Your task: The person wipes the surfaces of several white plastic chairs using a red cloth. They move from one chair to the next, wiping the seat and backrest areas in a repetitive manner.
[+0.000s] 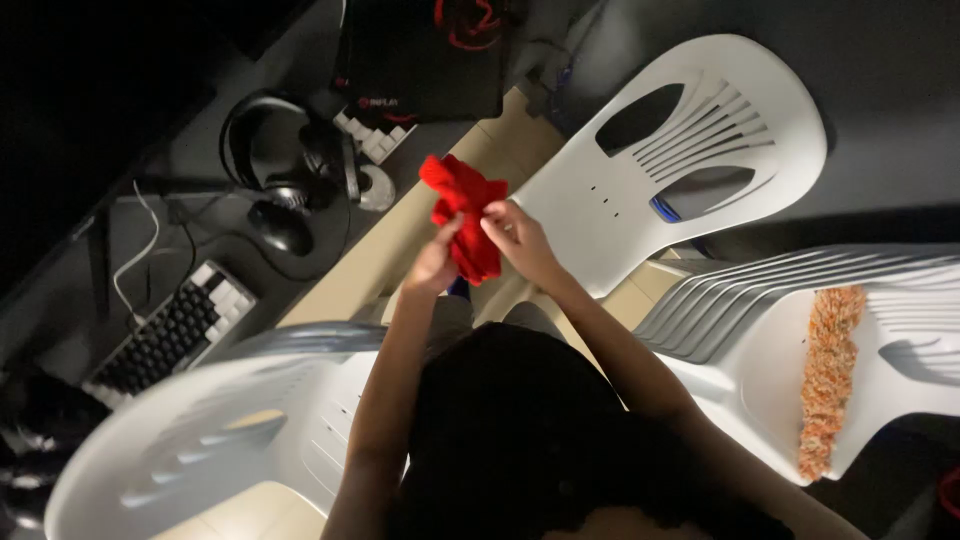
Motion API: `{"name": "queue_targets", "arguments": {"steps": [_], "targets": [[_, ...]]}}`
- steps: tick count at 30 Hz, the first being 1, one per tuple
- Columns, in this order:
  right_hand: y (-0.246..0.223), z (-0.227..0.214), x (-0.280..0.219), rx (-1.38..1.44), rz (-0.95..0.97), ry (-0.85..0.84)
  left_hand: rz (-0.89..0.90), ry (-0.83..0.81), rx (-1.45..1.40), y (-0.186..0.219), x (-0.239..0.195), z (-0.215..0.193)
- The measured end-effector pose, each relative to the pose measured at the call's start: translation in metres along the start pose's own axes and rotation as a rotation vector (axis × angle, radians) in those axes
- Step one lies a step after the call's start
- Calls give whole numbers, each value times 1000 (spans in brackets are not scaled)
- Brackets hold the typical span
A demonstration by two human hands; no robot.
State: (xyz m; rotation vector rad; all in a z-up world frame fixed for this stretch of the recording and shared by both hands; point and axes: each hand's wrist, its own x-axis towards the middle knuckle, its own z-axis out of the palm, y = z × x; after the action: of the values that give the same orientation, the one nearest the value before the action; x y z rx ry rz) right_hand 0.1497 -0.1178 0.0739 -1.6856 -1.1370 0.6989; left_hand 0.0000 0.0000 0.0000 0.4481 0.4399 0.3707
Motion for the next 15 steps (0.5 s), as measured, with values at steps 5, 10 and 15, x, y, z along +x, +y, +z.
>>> {"name": "queue_targets", "arguments": {"steps": [5, 10, 15], "targets": [[16, -7, 38, -1, 53, 165, -72, -74, 357, -23, 40, -28], [46, -27, 49, 641, 323, 151, -143, -1, 381, 3, 43, 8], [15, -69, 24, 1548, 167, 179, -200, 113, 26, 12, 51, -2]]}}
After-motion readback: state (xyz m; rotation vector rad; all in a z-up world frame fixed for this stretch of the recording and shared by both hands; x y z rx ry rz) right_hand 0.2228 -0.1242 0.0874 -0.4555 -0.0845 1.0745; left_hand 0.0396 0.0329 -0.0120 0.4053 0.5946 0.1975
